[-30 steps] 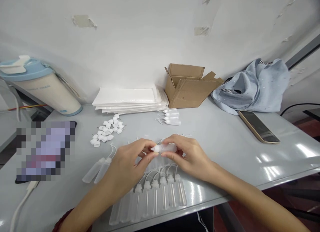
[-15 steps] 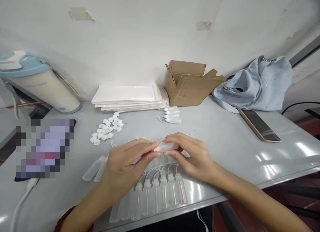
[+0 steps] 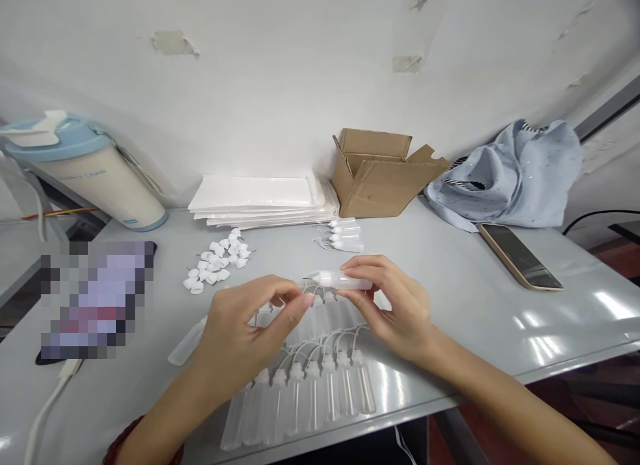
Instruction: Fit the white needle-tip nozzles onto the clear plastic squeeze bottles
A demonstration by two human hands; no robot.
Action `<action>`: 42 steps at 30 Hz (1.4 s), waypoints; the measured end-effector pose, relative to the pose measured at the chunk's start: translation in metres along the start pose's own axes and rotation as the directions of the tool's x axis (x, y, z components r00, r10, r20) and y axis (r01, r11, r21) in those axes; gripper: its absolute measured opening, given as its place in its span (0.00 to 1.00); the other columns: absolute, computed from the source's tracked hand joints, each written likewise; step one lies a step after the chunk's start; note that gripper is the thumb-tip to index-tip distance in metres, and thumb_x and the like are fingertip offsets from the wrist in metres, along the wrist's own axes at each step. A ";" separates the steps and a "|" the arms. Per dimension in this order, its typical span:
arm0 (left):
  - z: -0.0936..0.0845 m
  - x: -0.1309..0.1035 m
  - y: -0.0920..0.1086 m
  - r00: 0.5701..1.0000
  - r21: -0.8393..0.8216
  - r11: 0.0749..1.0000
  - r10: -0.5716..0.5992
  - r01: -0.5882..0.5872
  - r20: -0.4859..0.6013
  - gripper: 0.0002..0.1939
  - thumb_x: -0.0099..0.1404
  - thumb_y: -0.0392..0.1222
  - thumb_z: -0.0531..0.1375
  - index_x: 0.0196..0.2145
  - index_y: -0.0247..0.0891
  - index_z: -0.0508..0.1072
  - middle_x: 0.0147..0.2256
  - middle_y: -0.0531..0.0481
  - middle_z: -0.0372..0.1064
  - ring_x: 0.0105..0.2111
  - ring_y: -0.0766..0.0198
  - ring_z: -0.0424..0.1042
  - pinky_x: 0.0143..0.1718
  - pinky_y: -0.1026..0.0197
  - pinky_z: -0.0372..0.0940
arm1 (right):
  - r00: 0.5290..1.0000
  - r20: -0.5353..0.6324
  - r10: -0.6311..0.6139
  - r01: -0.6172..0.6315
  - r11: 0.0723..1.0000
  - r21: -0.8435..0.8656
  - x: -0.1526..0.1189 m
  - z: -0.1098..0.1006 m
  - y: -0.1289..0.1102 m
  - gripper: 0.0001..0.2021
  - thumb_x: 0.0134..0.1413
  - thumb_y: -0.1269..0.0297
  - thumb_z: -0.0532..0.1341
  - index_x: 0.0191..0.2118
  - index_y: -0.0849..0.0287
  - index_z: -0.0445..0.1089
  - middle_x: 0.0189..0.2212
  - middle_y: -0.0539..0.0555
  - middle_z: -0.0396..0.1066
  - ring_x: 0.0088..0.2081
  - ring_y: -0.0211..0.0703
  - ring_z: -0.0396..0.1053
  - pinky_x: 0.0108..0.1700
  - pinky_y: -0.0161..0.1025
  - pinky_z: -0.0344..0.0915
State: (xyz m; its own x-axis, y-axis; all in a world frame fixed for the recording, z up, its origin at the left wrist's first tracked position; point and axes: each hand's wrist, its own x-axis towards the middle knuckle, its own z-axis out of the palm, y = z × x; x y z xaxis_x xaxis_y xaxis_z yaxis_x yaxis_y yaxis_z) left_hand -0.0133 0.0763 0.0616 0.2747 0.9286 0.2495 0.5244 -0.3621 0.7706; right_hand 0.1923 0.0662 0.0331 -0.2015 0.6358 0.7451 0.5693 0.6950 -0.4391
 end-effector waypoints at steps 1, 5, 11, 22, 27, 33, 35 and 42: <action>0.000 0.001 0.001 0.997 -0.021 0.999 -0.039 0.040 0.070 0.09 0.62 0.50 0.61 0.31 0.43 0.77 0.28 0.52 0.76 0.29 0.61 0.73 0.24 0.67 0.66 | 1.000 -0.015 -0.025 0.025 1.000 -0.017 0.000 0.000 0.000 0.09 0.56 0.75 0.62 0.42 0.60 0.67 0.37 0.57 0.73 0.37 0.40 0.73 0.26 0.32 0.69; 0.003 0.002 0.004 0.968 -0.132 0.971 -0.173 0.199 0.183 0.14 0.64 0.53 0.57 0.37 0.43 0.77 0.30 0.51 0.76 0.32 0.61 0.73 0.21 0.68 0.62 | 0.993 0.027 -0.115 0.117 0.991 -0.061 -0.005 0.002 0.000 0.11 0.57 0.76 0.60 0.45 0.60 0.66 0.39 0.58 0.72 0.38 0.40 0.73 0.30 0.34 0.71; 0.005 0.001 0.003 0.956 -0.104 0.992 -0.037 0.070 0.290 0.16 0.68 0.49 0.52 0.29 0.40 0.72 0.23 0.53 0.69 0.25 0.65 0.68 0.21 0.67 0.58 | 0.984 0.088 -0.156 0.162 0.985 -0.061 -0.008 0.002 0.000 0.12 0.60 0.75 0.57 0.48 0.60 0.66 0.39 0.58 0.72 0.38 0.41 0.73 0.33 0.36 0.73; 0.003 -0.002 0.007 0.989 -0.120 0.992 -0.008 0.026 0.149 0.07 0.62 0.45 0.61 0.29 0.42 0.74 0.24 0.55 0.70 0.25 0.66 0.67 0.25 0.67 0.60 | 0.985 0.164 -0.059 0.031 0.986 0.166 -0.001 0.001 -0.002 0.09 0.65 0.67 0.53 0.46 0.63 0.68 0.31 0.56 0.71 0.29 0.39 0.68 0.28 0.37 0.68; 0.001 0.000 0.007 0.923 -0.238 0.934 -0.176 0.266 0.341 0.21 0.67 0.52 0.53 0.22 0.39 0.72 0.21 0.53 0.68 0.20 0.68 0.63 0.21 0.67 0.57 | 0.977 0.112 -0.181 0.173 0.982 0.074 -0.004 0.002 -0.002 0.11 0.61 0.73 0.58 0.49 0.65 0.67 0.37 0.61 0.71 0.38 0.43 0.71 0.35 0.39 0.72; 0.003 0.003 0.002 0.809 -0.397 0.792 -0.196 0.464 0.554 0.23 0.68 0.56 0.51 0.25 0.37 0.72 0.20 0.53 0.67 0.20 0.67 0.69 0.27 0.64 0.65 | 0.974 0.109 -0.200 0.197 0.980 0.040 -0.006 0.003 0.001 0.12 0.62 0.72 0.57 0.51 0.64 0.66 0.37 0.60 0.71 0.38 0.43 0.71 0.34 0.39 0.72; 0.004 0.002 0.002 0.808 -0.406 0.781 -0.204 0.475 0.553 0.24 0.68 0.56 0.51 0.24 0.37 0.71 0.18 0.54 0.66 0.19 0.68 0.67 0.27 0.64 0.65 | 0.974 0.105 -0.202 0.198 0.979 0.049 -0.006 0.003 0.001 0.12 0.62 0.69 0.57 0.51 0.64 0.66 0.36 0.59 0.71 0.36 0.42 0.71 0.32 0.39 0.72; 0.003 0.001 0.001 0.848 -0.367 0.851 -0.156 0.376 0.507 0.22 0.69 0.52 0.52 0.23 0.37 0.72 0.20 0.54 0.69 0.22 0.67 0.68 0.28 0.66 0.64 | 0.977 0.167 -0.132 0.112 0.986 0.126 -0.001 0.000 -0.001 0.09 0.65 0.67 0.54 0.46 0.65 0.67 0.28 0.56 0.71 0.26 0.38 0.66 0.24 0.36 0.65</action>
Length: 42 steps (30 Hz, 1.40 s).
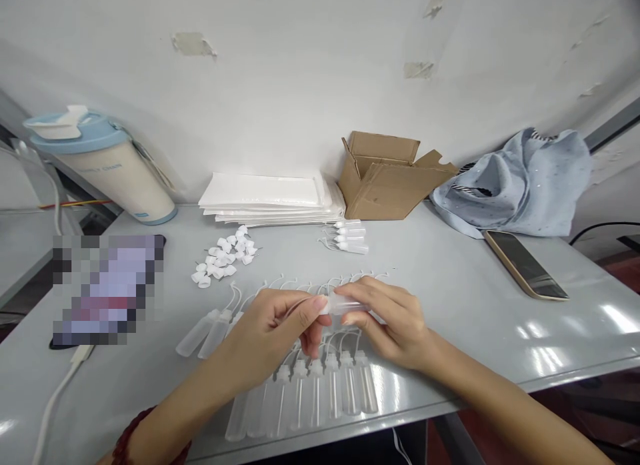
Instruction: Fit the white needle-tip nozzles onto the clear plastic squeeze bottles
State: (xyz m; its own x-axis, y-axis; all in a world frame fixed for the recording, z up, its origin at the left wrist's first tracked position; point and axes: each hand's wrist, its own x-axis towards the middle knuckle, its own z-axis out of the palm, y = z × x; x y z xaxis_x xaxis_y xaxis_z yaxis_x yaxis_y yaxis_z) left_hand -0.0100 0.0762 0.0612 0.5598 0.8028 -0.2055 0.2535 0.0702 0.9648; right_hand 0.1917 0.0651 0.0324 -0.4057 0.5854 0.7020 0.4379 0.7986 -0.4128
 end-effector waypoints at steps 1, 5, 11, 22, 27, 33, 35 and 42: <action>0.000 0.000 0.001 1.000 0.048 0.999 0.018 -0.018 0.000 0.22 0.69 0.51 0.51 0.23 0.37 0.71 0.21 0.53 0.70 0.22 0.68 0.67 0.27 0.66 0.62 | 1.000 0.011 0.024 -0.024 0.999 0.023 0.001 -0.001 -0.001 0.09 0.65 0.67 0.54 0.45 0.65 0.68 0.26 0.55 0.70 0.25 0.38 0.64 0.24 0.35 0.64; 0.001 0.000 0.003 0.996 0.209 0.975 0.083 -0.078 -0.018 0.22 0.70 0.48 0.49 0.22 0.37 0.70 0.22 0.54 0.71 0.20 0.70 0.61 0.22 0.68 0.56 | 0.992 0.041 0.116 -0.120 0.986 0.115 0.002 -0.003 -0.002 0.09 0.64 0.66 0.55 0.41 0.64 0.70 0.24 0.52 0.68 0.24 0.36 0.62 0.25 0.34 0.62; 0.005 0.000 -0.004 0.957 0.424 0.873 0.287 -0.242 -0.043 0.19 0.70 0.44 0.49 0.24 0.37 0.70 0.21 0.56 0.64 0.22 0.70 0.61 0.24 0.67 0.55 | 0.961 0.090 0.262 -0.275 0.940 0.202 0.004 -0.006 -0.005 0.10 0.63 0.66 0.56 0.37 0.66 0.73 0.24 0.53 0.71 0.24 0.35 0.65 0.27 0.33 0.62; 0.001 0.002 0.001 0.999 0.025 1.000 0.012 -0.013 0.045 0.23 0.70 0.51 0.50 0.22 0.37 0.72 0.22 0.53 0.71 0.25 0.68 0.70 0.30 0.67 0.64 | 0.971 0.062 0.232 -0.239 0.954 0.182 0.004 -0.006 -0.009 0.12 0.63 0.65 0.55 0.37 0.67 0.74 0.25 0.54 0.74 0.24 0.34 0.68 0.26 0.32 0.65; 0.003 0.003 -0.001 0.997 -0.024 0.998 -0.053 0.055 0.058 0.22 0.68 0.50 0.53 0.20 0.38 0.70 0.19 0.54 0.69 0.22 0.69 0.68 0.30 0.67 0.65 | 0.977 0.082 0.198 -0.208 0.968 0.139 0.003 -0.005 -0.009 0.13 0.64 0.64 0.54 0.36 0.64 0.73 0.25 0.53 0.75 0.23 0.33 0.68 0.24 0.31 0.64; 0.004 0.002 -0.004 0.992 -0.115 0.987 -0.101 0.110 0.081 0.23 0.67 0.48 0.53 0.16 0.38 0.67 0.15 0.56 0.66 0.18 0.71 0.66 0.41 0.64 0.67 | 0.978 0.107 0.177 -0.194 0.966 0.172 0.004 -0.004 -0.011 0.12 0.65 0.65 0.53 0.36 0.64 0.73 0.24 0.52 0.75 0.23 0.32 0.68 0.24 0.30 0.64; 0.003 0.002 -0.005 0.986 -0.165 0.975 -0.133 0.149 0.106 0.21 0.66 0.49 0.54 0.18 0.38 0.70 0.15 0.56 0.65 0.18 0.70 0.66 0.33 0.65 0.67 | 0.979 0.108 0.174 -0.191 0.965 0.180 0.004 -0.004 -0.011 0.12 0.65 0.66 0.53 0.36 0.65 0.73 0.24 0.52 0.75 0.23 0.32 0.69 0.24 0.30 0.64; -0.002 0.002 -0.002 0.974 -0.282 0.941 -0.141 0.188 0.180 0.22 0.67 0.50 0.54 0.20 0.36 0.70 0.18 0.55 0.65 0.18 0.70 0.68 0.27 0.66 0.65 | 0.996 0.067 0.053 -0.058 0.996 0.072 0.003 -0.009 -0.009 0.10 0.63 0.62 0.57 0.43 0.64 0.71 0.24 0.53 0.72 0.23 0.35 0.67 0.24 0.33 0.65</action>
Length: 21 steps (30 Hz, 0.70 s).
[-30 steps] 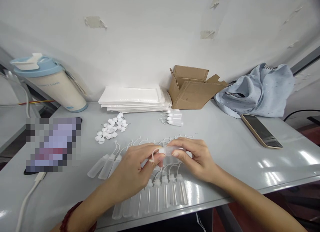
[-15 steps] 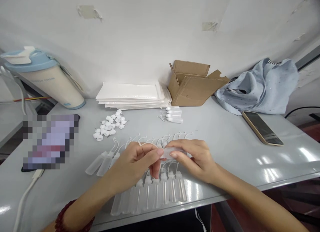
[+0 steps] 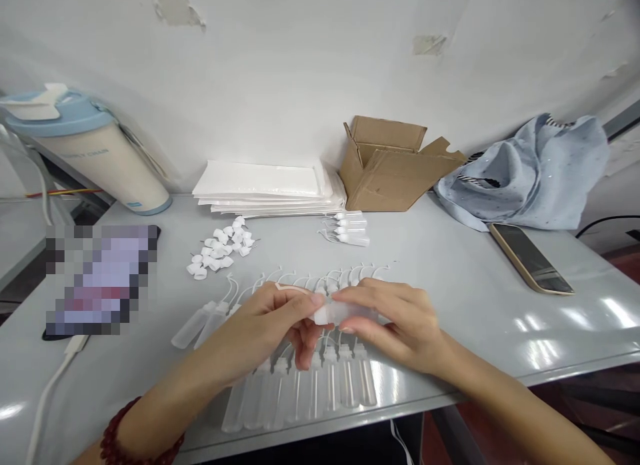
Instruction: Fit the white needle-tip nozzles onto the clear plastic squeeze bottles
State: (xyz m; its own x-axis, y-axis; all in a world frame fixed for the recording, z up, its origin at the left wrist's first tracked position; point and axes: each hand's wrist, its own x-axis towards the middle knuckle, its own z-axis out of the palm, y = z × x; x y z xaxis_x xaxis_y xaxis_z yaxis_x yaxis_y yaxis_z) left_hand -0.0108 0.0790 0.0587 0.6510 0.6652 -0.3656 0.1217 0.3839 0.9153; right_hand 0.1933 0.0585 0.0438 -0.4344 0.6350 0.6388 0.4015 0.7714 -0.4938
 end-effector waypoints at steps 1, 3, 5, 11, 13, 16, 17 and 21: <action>0.000 -0.001 0.001 1.000 0.006 1.000 -0.001 0.001 0.006 0.22 0.68 0.51 0.53 0.21 0.35 0.70 0.18 0.55 0.65 0.18 0.70 0.67 0.26 0.66 0.64 | 1.000 0.005 -0.015 0.015 0.999 -0.033 0.000 -0.001 0.000 0.11 0.63 0.62 0.58 0.44 0.64 0.70 0.23 0.53 0.71 0.23 0.35 0.66 0.23 0.33 0.64; 0.000 -0.002 0.001 1.000 0.014 1.000 -0.002 0.002 0.008 0.23 0.68 0.53 0.53 0.21 0.36 0.69 0.18 0.56 0.64 0.17 0.70 0.66 0.24 0.65 0.63 | 0.999 0.017 -0.041 0.042 0.995 -0.089 0.000 -0.001 0.001 0.12 0.63 0.61 0.58 0.44 0.64 0.70 0.24 0.53 0.71 0.24 0.36 0.67 0.23 0.33 0.65; 0.001 -0.002 0.001 1.000 0.025 1.000 0.005 -0.005 -0.003 0.23 0.68 0.54 0.53 0.21 0.36 0.68 0.18 0.57 0.62 0.16 0.70 0.66 0.23 0.65 0.62 | 0.997 0.015 -0.078 0.079 0.986 -0.148 -0.001 0.000 0.002 0.12 0.63 0.60 0.57 0.44 0.64 0.69 0.25 0.54 0.71 0.26 0.37 0.68 0.24 0.33 0.66; 0.003 -0.002 0.000 0.997 0.185 0.982 0.051 -0.041 -0.053 0.25 0.68 0.55 0.51 0.18 0.38 0.62 0.15 0.58 0.58 0.15 0.71 0.63 0.25 0.65 0.63 | 0.991 0.029 -0.132 0.135 0.952 -0.274 -0.002 0.003 0.005 0.12 0.64 0.60 0.57 0.42 0.65 0.69 0.24 0.54 0.70 0.25 0.38 0.66 0.23 0.34 0.62; 0.006 -0.003 0.000 0.992 0.267 0.962 0.090 -0.064 -0.085 0.25 0.69 0.54 0.50 0.19 0.38 0.63 0.15 0.58 0.59 0.16 0.71 0.62 0.24 0.65 0.62 | 0.993 0.042 -0.113 0.120 0.962 -0.247 -0.001 0.003 0.005 0.13 0.65 0.60 0.56 0.42 0.67 0.69 0.23 0.54 0.70 0.24 0.37 0.64 0.22 0.34 0.61; 0.012 -0.004 -0.002 0.963 0.448 0.883 0.226 -0.140 -0.145 0.24 0.70 0.50 0.48 0.18 0.38 0.62 0.15 0.57 0.59 0.18 0.70 0.60 0.23 0.66 0.59 | 0.996 0.070 -0.062 0.073 0.985 -0.157 0.001 0.002 0.005 0.14 0.66 0.59 0.53 0.41 0.67 0.69 0.23 0.54 0.69 0.23 0.37 0.61 0.22 0.35 0.59; 0.013 -0.005 -0.003 0.948 0.508 0.845 0.280 -0.168 -0.153 0.24 0.70 0.49 0.48 0.18 0.38 0.61 0.15 0.57 0.59 0.18 0.70 0.59 0.23 0.66 0.57 | 0.996 0.085 -0.042 0.052 0.991 -0.123 0.001 0.001 0.005 0.14 0.66 0.59 0.53 0.41 0.66 0.68 0.23 0.53 0.69 0.23 0.37 0.60 0.22 0.35 0.58; 0.014 -0.003 -0.008 0.879 0.689 0.677 0.462 -0.260 -0.122 0.22 0.70 0.44 0.47 0.18 0.38 0.59 0.16 0.57 0.58 0.18 0.70 0.57 0.22 0.65 0.54 | 0.989 0.141 0.047 -0.047 0.999 -0.006 0.002 0.000 0.006 0.14 0.66 0.60 0.53 0.40 0.65 0.69 0.24 0.52 0.68 0.24 0.36 0.60 0.24 0.35 0.59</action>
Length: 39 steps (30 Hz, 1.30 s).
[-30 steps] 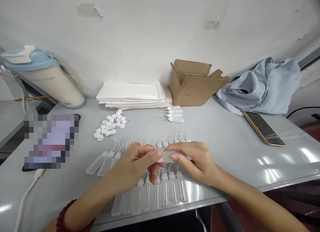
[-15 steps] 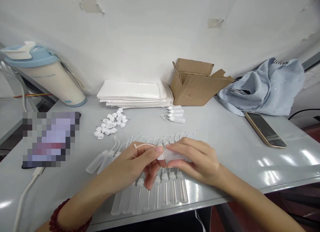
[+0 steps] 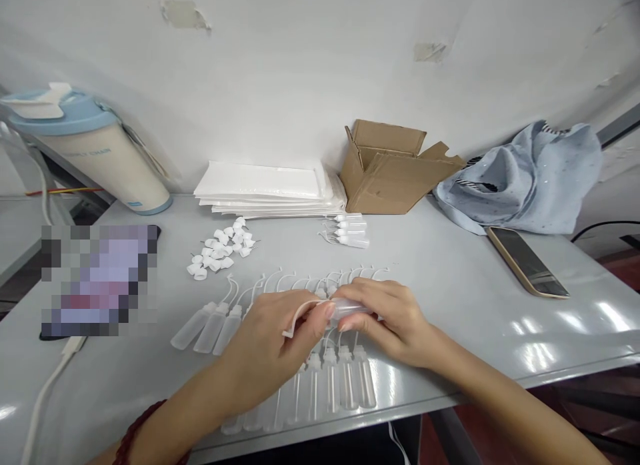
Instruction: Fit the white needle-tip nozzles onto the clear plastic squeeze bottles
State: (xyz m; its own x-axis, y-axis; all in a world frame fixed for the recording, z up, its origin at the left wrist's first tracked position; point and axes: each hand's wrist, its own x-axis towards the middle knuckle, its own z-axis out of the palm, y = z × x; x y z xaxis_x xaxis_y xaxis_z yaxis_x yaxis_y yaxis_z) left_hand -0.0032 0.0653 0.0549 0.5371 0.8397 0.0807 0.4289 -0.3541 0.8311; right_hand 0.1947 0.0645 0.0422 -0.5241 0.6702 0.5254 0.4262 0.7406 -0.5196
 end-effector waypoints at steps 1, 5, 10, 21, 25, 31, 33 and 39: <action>0.000 0.000 -0.002 0.999 0.031 0.999 0.029 -0.029 -0.012 0.22 0.70 0.44 0.47 0.18 0.39 0.59 0.16 0.57 0.58 0.19 0.70 0.57 0.22 0.65 0.54 | 1.000 0.009 0.020 -0.020 0.999 0.034 0.000 0.000 0.000 0.13 0.66 0.60 0.53 0.40 0.65 0.69 0.24 0.52 0.68 0.24 0.36 0.61 0.25 0.34 0.59; 0.000 0.003 -0.005 0.995 0.085 0.992 0.092 -0.089 -0.025 0.20 0.70 0.42 0.47 0.20 0.38 0.59 0.17 0.57 0.58 0.18 0.70 0.57 0.22 0.65 0.54 | 0.994 0.050 0.096 -0.102 0.984 0.147 0.000 0.000 0.002 0.12 0.64 0.60 0.55 0.41 0.64 0.71 0.26 0.51 0.68 0.26 0.35 0.63 0.28 0.34 0.61; -0.007 0.008 -0.006 0.998 0.089 0.996 -0.025 0.030 -0.061 0.16 0.69 0.44 0.50 0.28 0.38 0.71 0.20 0.56 0.64 0.21 0.69 0.63 0.23 0.66 0.57 | 0.967 0.127 0.221 -0.237 0.963 0.127 0.003 -0.005 0.008 0.11 0.64 0.62 0.56 0.46 0.61 0.71 0.33 0.53 0.72 0.32 0.39 0.68 0.35 0.37 0.65; -0.066 0.017 -0.022 0.756 -0.124 0.909 -0.401 0.397 -0.518 0.10 0.60 0.43 0.60 0.38 0.36 0.74 0.24 0.56 0.69 0.25 0.69 0.69 0.28 0.67 0.63 | 0.914 -0.265 0.309 -0.371 0.900 -0.230 0.000 -0.017 0.084 0.16 0.60 0.66 0.55 0.50 0.63 0.72 0.43 0.61 0.75 0.31 0.42 0.70 0.34 0.41 0.68; -0.084 0.019 -0.036 0.670 -0.097 0.862 -0.453 0.497 -0.589 0.07 0.57 0.41 0.62 0.32 0.36 0.75 0.20 0.58 0.68 0.24 0.68 0.68 0.28 0.67 0.61 | 0.830 -0.330 0.449 -0.515 0.845 -0.146 0.001 -0.019 0.101 0.16 0.56 0.64 0.58 0.47 0.64 0.74 0.35 0.59 0.78 0.30 0.44 0.73 0.35 0.42 0.69; -0.092 0.019 -0.049 0.658 0.051 0.833 -0.397 0.551 -0.640 0.07 0.56 0.41 0.60 0.33 0.38 0.75 0.22 0.57 0.70 0.27 0.63 0.70 0.33 0.64 0.60 | 0.718 -0.358 0.596 -0.606 0.790 0.100 0.002 -0.023 0.106 0.19 0.54 0.60 0.59 0.49 0.65 0.72 0.33 0.60 0.79 0.35 0.49 0.76 0.43 0.47 0.69; -0.091 0.019 -0.049 0.698 0.195 0.792 -0.357 0.579 -0.621 0.07 0.56 0.43 0.60 0.32 0.38 0.75 0.26 0.56 0.71 0.31 0.61 0.70 0.37 0.63 0.61 | 0.684 -0.342 0.644 -0.625 0.759 0.180 0.001 -0.022 0.108 0.21 0.54 0.58 0.60 0.50 0.65 0.71 0.34 0.61 0.79 0.35 0.49 0.77 0.44 0.49 0.69; -0.082 0.020 -0.052 0.862 0.457 0.756 -0.277 0.468 -0.424 0.12 0.62 0.47 0.56 0.36 0.39 0.74 0.38 0.47 0.72 0.39 0.54 0.70 0.44 0.55 0.62 | 0.667 -0.268 0.695 -0.575 0.709 0.408 0.001 -0.020 0.112 0.24 0.50 0.55 0.64 0.51 0.65 0.70 0.48 0.65 0.73 0.43 0.54 0.76 0.44 0.50 0.71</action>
State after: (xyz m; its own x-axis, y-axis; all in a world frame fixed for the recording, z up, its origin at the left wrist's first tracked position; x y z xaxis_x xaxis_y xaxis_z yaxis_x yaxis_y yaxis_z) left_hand -0.0744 0.1339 0.0580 0.0359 0.9967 0.0728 0.9079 -0.0630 0.4144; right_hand 0.2561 0.1491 -0.0018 0.1444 0.9747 0.1704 0.3025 0.1204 -0.9455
